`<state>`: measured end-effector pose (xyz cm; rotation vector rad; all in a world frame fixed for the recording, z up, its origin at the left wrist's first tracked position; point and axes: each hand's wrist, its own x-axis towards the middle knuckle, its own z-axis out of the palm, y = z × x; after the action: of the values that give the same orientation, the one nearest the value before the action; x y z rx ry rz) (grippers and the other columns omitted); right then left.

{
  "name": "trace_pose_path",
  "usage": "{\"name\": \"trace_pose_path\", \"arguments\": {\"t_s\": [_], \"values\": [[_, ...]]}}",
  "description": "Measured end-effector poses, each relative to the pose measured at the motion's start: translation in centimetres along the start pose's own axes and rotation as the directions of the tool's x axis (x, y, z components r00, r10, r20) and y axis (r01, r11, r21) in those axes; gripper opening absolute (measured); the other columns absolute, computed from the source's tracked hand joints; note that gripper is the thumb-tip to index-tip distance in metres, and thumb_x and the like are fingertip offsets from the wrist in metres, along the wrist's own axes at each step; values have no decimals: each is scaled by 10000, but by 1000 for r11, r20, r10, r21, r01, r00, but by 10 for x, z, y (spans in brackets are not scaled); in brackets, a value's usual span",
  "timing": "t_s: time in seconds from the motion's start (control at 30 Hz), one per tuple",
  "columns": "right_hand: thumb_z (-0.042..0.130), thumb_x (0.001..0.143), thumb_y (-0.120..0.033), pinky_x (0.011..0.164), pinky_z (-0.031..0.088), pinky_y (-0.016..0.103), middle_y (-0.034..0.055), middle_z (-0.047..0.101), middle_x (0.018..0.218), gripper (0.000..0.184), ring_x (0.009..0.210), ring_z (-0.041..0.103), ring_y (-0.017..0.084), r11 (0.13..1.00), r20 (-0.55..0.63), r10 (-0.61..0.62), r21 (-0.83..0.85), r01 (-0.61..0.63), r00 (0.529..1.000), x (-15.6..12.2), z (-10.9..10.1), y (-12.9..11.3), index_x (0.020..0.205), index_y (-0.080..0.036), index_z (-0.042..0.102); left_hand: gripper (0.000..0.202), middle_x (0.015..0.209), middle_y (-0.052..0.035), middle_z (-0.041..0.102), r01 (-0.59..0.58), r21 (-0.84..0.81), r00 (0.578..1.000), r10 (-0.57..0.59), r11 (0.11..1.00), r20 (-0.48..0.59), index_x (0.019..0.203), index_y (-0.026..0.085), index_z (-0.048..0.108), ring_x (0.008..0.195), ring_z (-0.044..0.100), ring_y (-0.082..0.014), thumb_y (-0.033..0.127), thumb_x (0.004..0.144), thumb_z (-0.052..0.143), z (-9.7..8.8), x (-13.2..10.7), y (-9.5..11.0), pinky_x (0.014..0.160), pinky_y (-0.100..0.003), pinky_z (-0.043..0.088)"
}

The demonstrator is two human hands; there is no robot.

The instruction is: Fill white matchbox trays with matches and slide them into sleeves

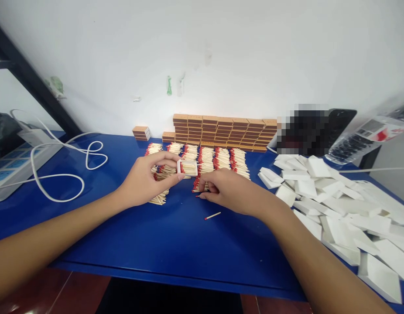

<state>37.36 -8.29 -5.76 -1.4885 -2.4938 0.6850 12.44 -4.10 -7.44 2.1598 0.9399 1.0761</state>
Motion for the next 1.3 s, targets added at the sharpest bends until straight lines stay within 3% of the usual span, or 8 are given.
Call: {"name": "trace_pose_path", "arguments": {"t_s": [0.53,0.87,1.0,1.17,1.3], "values": [[635,942,-307,580,370,274,-8,646,692,190,582,527,137,999,-49,-34,-8,34,998,1,1,-1,1045,-244,782,302,1044,-43,798,-13,-21,1000,13,1000,10,1088,209,697,990,766,-225,341,840,808,0,0,2,917,-369,579],[618,938,-270,550,340,279,-11,633,669,140,571,503,134,1000,19,8,-25,-8,1000,1,1,-2,891,-223,741,269,1039,-53,795,-4,-14,999,5,1000,36,1084,207,702,1003,761,-235,312,854,793,-1,0,2,935,-385,569],[633,952,-352,542,325,278,-19,612,645,178,563,481,131,1000,5,2,23,-2,1000,-4,-7,-4,879,-227,737,319,1036,-43,800,-27,8,1000,27,1000,10,1113,209,696,986,761,-225,337,843,808,-1,1,0,926,-369,565],[639,967,-470,519,334,260,-27,576,614,270,557,481,126,980,-150,24,197,6,988,-8,-17,-12,878,-231,727,272,1042,-42,794,-17,27,1000,16,999,24,1068,201,710,970,758,-220,322,843,801,0,0,3,910,-359,561],[661,969,-446,524,340,260,-35,539,595,246,549,459,121,980,-362,3,185,68,932,-3,-9,-15,874,-226,717,269,1049,-34,790,-14,-45,997,17,999,71,1078,200,711,933,757,-197,315,849,795,3,-3,8,862,-315,582]]}}
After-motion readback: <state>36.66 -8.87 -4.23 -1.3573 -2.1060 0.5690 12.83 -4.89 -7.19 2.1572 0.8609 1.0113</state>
